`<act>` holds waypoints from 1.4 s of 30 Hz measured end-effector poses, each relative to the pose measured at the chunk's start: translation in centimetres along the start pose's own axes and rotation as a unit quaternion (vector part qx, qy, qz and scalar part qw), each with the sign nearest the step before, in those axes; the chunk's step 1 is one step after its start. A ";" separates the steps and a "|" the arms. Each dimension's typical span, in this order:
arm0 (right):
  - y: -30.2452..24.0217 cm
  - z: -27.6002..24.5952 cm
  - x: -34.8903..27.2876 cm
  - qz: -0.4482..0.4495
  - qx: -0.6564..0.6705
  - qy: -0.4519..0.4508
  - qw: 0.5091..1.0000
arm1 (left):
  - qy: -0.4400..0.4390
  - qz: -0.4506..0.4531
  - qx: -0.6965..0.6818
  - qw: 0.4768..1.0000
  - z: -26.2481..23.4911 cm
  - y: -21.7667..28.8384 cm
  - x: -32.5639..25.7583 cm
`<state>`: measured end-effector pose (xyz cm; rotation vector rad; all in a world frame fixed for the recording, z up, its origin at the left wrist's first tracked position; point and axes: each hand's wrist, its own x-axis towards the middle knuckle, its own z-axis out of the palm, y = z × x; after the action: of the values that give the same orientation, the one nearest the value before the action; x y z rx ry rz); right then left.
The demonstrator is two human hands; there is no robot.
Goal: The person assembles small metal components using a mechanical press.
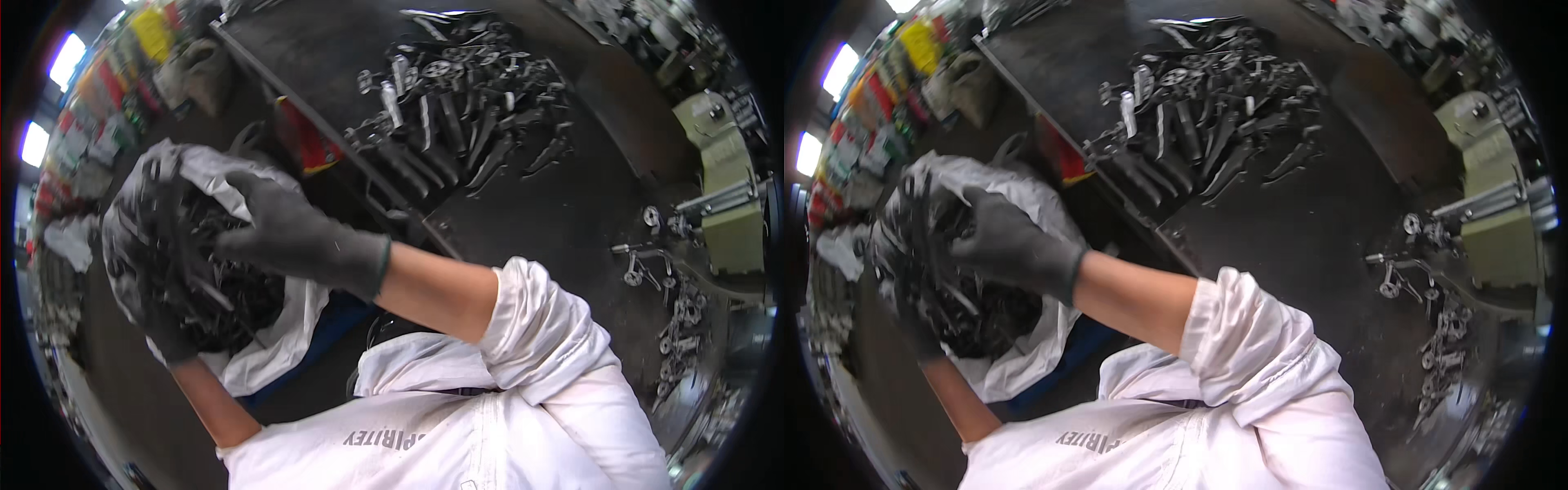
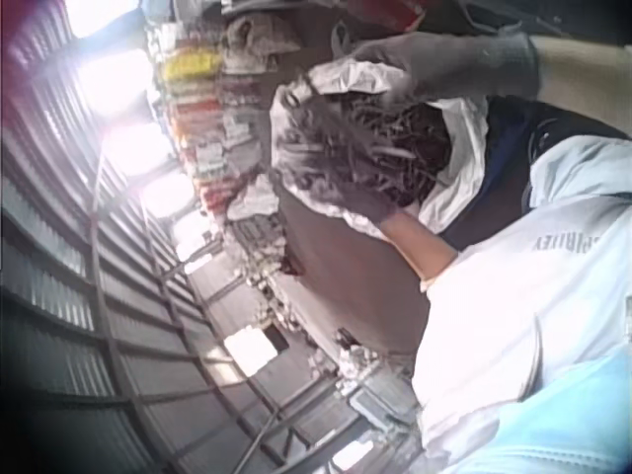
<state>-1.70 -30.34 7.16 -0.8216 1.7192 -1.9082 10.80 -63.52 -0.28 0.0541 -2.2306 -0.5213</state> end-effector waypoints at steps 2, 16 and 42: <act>4.9 -2.4 -2.4 -0.097 -0.183 0.164 0.965 | 0.013 -0.196 -0.232 0.953 4.1 2.0 -0.7; 9.7 -29.6 -15.7 0.254 -0.409 0.615 0.624 | -0.540 -0.146 0.028 0.828 35.8 22.5 17.3; 8.6 -34.6 -11.5 0.009 0.095 0.408 0.908 | -0.531 -0.234 -0.659 0.478 42.4 36.4 12.2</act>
<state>-17.61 1.49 -4.70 0.1214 1.8808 -2.5595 -23.80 -18.05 -1.78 -0.6489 -1.9848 -3.1362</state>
